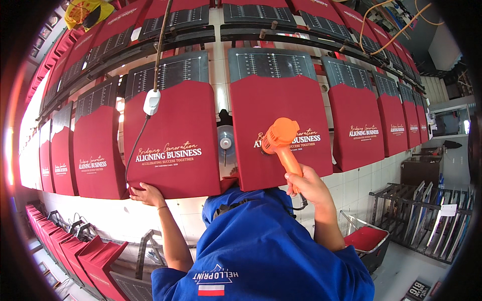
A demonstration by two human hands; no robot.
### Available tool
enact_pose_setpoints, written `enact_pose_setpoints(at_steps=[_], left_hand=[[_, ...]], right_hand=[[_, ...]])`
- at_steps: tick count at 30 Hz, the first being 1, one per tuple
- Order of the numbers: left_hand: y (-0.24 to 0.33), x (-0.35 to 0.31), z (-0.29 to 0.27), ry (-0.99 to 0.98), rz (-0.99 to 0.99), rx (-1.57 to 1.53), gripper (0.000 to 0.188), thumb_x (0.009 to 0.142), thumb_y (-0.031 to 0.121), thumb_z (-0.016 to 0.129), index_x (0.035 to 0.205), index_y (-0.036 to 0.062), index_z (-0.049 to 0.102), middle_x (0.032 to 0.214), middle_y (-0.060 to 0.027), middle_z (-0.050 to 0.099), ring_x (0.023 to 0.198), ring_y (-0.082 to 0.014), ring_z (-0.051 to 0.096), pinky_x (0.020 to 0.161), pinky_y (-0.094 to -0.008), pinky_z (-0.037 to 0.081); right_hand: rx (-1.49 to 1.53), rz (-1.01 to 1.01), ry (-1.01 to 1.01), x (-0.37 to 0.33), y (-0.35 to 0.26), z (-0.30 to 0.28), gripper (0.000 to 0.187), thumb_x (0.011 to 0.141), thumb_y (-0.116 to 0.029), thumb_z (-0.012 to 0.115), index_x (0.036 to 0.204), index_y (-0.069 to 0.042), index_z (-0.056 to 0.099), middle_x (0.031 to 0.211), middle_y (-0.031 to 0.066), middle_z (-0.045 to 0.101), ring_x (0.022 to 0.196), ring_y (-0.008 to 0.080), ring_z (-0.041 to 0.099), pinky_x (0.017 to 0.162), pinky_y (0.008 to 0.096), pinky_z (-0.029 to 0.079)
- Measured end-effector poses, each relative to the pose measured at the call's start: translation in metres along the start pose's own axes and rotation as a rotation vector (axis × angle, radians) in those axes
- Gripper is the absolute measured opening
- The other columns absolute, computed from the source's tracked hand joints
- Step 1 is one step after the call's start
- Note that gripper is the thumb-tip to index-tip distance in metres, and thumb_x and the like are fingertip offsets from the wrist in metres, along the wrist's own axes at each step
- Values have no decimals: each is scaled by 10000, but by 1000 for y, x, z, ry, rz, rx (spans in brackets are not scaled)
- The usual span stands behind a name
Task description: The person dries several red shirts mounted on a carousel using a heat gun, rotating the machine and smoothing the fabric by hand.
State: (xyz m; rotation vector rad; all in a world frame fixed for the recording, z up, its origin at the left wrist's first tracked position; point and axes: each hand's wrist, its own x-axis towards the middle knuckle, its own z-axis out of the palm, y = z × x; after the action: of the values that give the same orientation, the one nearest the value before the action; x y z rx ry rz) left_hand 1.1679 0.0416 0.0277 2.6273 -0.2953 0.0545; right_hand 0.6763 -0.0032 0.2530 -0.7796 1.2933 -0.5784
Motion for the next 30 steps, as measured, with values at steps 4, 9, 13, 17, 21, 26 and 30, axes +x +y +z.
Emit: enact_pose_setpoints(at_steps=[4,9,13,17,21,26,30], left_hand=[[-7,3,5,10,13,7,593,990,427,406,1477,102,313,1562,-237,147,1456,-350,161,1100,-500,291],[-15,6,12,44,52,75,610,988,431,413,1488,105,292,1569,-235,129,1459,-364,142,1135,-499,236],[3,-8,5,59,147,231,636,987,432,423,1496,85,267,1574,-244,104,1453,-405,127,1162,-515,165],[15,-37,-10,2,429,279,671,984,420,441,1505,53,232,1563,-269,121,1447,-442,109,1167,-523,147],[40,-80,-13,-85,727,161,647,990,371,452,1498,27,245,1569,-267,96,1455,-430,93,1178,-508,120],[85,-142,-15,-302,998,66,648,951,297,522,1457,-39,296,1551,-290,148,1454,-426,102,1185,-498,99],[122,-191,-12,-468,1172,-86,659,909,268,581,1430,-51,334,1535,-285,202,1443,-426,158,1181,-504,133]], right_hand=[[-15,12,-30,1,0,-1,196,928,-183,597,1006,-10,546,712,26,565,564,108,593,494,245,470],[-28,-21,6,-1,0,0,188,933,-181,591,1000,-12,542,710,27,569,575,109,595,502,245,477],[-43,-36,59,-1,7,-3,176,936,-174,586,991,-15,538,705,27,567,575,106,589,508,245,481],[-4,11,33,-7,-3,-9,154,931,-159,591,965,-21,530,721,24,559,580,107,595,507,245,480],[-25,-23,88,-8,5,-11,167,927,-166,591,978,-16,540,727,22,557,580,105,595,510,245,481],[-39,-54,110,-8,10,-21,200,926,-186,594,1008,-9,551,712,19,566,576,103,593,511,241,479],[-2,-13,90,-12,4,-32,203,924,-187,596,1010,-9,551,716,16,556,574,100,588,508,240,479]])
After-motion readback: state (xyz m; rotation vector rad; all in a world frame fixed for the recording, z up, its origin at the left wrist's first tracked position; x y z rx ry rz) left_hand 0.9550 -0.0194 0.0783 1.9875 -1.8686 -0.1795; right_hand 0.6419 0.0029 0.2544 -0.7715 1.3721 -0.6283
